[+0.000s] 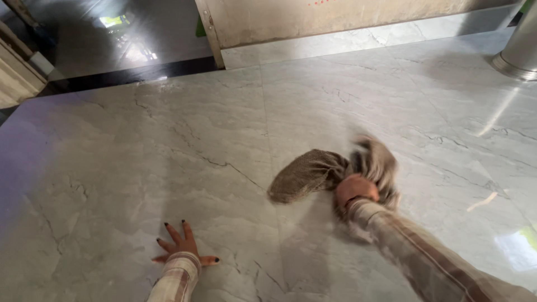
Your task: The person mops a tiled floor by hand using a cloth and a bucket of water. They rinse the cloth in the bucket, move a green mat, and wipe several sections of the marble-patterned floor near a staircase.
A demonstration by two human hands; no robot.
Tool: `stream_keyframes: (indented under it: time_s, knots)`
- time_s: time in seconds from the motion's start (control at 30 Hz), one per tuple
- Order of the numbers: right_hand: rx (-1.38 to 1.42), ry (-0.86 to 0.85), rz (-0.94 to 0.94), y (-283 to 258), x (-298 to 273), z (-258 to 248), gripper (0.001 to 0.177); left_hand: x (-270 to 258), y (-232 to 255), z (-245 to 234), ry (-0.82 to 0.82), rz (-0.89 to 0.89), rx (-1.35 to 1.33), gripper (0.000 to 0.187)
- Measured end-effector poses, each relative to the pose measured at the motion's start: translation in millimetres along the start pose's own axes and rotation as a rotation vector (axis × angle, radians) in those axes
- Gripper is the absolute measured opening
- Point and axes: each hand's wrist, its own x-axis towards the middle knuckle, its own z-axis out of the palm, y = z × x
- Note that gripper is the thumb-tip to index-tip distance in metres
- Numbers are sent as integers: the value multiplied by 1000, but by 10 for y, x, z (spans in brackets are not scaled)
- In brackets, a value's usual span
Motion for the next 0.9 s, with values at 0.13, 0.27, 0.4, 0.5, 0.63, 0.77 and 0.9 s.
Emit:
stream_keyframes:
  time_s: [0.13,0.27,0.4,0.5,0.63,0.77,0.9]
  knots:
    - [-214,57,-452,-495,-563,168,70,-446,484,157,690,28,204,116]
    - [-211,181,-948,-933,-1229,117,72,-1292,1381,275,412,25,-17,106]
    - [-123,-48,-1046,-961,-1199,-69,75,-1716,1872,172,59,-256,-596,118]
    - [-138,-83,-900,-764,-635,-92,74,-1839,1952,156,-122,-34,-612,134]
    - [113,-4,-585,-246,356,75,71,-1994,2022,388,77,289,-414,144]
    - [229,-10,-252,798,1211,229,73,-1926,2079,443,113,282,-314,140]
    - [395,-75,7,2110,1920,565,77,-1925,2057,385,22,253,-340,140]
